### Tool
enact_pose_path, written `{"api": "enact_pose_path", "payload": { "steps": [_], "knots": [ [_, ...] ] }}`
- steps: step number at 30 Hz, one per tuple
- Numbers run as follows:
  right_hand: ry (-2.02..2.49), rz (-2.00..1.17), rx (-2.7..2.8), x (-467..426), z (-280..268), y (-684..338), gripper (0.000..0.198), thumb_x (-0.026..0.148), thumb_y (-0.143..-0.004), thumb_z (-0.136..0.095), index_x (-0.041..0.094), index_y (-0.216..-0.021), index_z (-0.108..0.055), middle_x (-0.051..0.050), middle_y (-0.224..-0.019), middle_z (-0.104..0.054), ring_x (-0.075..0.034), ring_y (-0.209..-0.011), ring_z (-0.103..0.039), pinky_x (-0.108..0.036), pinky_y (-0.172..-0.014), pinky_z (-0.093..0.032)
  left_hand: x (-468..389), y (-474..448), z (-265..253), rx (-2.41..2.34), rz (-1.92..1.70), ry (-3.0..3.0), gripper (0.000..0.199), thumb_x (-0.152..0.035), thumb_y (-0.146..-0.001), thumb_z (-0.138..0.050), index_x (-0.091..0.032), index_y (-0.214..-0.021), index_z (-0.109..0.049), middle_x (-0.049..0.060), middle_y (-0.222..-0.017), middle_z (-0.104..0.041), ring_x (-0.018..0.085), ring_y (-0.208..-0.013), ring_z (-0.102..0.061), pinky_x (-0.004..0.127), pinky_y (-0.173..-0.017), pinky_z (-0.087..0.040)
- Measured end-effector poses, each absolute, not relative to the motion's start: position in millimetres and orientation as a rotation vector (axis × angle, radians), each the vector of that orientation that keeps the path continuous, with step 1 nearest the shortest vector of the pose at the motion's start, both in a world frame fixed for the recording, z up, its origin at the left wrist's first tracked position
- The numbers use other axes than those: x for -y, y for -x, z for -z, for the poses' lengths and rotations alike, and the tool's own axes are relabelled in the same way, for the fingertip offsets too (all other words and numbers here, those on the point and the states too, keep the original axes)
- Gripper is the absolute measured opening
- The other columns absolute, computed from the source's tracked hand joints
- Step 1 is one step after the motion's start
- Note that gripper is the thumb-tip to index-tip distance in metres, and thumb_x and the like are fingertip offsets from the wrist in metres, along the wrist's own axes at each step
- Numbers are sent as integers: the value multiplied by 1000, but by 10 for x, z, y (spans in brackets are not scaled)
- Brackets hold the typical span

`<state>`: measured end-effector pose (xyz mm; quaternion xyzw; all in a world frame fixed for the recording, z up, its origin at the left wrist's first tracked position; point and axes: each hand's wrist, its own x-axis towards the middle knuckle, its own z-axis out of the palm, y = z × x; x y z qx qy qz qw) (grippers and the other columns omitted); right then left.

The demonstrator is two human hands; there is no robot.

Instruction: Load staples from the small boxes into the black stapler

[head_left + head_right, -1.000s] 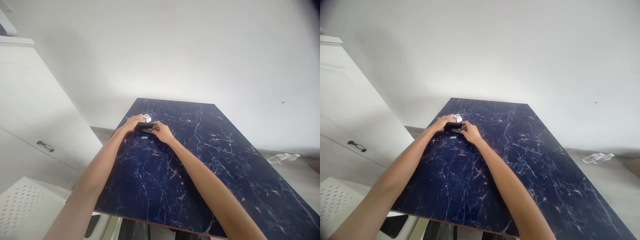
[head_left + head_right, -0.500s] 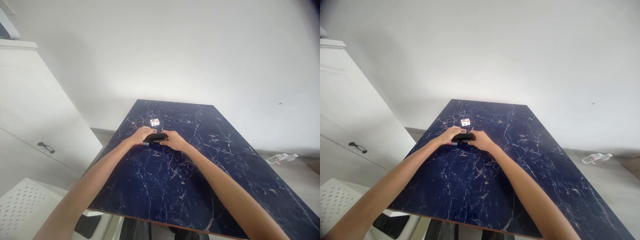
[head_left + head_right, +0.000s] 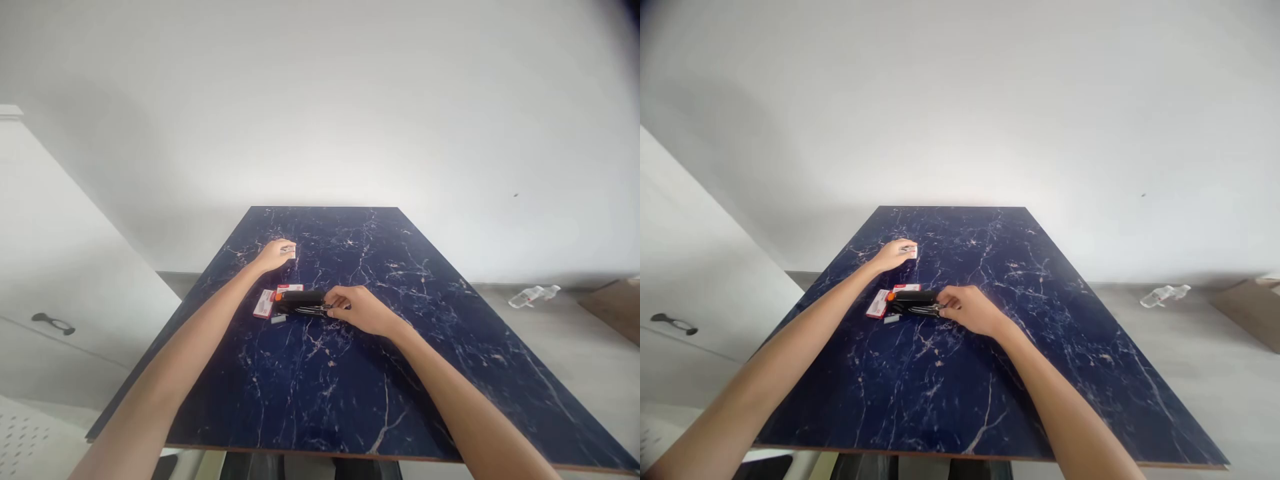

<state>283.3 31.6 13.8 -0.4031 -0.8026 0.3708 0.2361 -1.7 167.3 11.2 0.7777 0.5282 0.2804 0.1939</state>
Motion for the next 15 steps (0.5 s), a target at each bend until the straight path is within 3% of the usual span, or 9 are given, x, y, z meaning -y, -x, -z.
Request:
{"api": "enact_pose_path", "payload": {
  "steps": [3, 7, 9, 13, 15],
  "knots": [
    [1114, -1014, 2137, -315, -67, -2820, 16, 24, -87, -68, 28, -102, -69, 0, -99, -76, -19, -89, -72, -33, -82, -56, -1479, -135, -87, -1247, -557, -2172, 42, -41, -92, -55, -28, -129, -70, 5, -132, -69, 28, -120, -65, 41, -102, -51],
    [1149, -953, 2105, -272, 1, -2731, 25, 23, -87, -68, 28, -112, -64, -2, -106, -75, -19, -88, -71, -34, -80, -56, -1046, -107, -177, -1205, -518, -2159, 44, -53, -99, -45, -32, -129, -69, 3, -140, -64, 31, -129, -59, 45, -105, -49],
    [1200, -772, 2081, -208, -24, -2704, 30, 24, -86, -68, 27, -116, -61, -5, -107, -73, -21, -85, -69, -34, -75, -55, -863, 23, -241, -1287, -616, -2170, 45, -53, -100, -44, -31, -131, -68, 4, -140, -64, 31, -127, -60, 47, -105, -49],
    [1109, -341, 2130, 10, -119, -2551, 13, 25, -96, -54, 24, -102, -66, -8, -95, -70, -20, -81, -66, -33, -73, -52, -569, 296, -290, -1257, -674, -2286, 43, -52, -98, -52, -33, -135, -64, 4, -144, -60, 30, -134, -53, 49, -112, -43],
    [996, -240, 2298, 116, -125, -2337, 22, 23, -100, -46, 23, -98, -69, -8, -90, -70, -20, -80, -66, -31, -71, -51, -467, 355, -273, -1192, -587, -2365, 47, -53, -95, -58, -34, -138, -62, 5, -149, -56, 31, -139, -47, 52, -115, -39]
  ]
}}
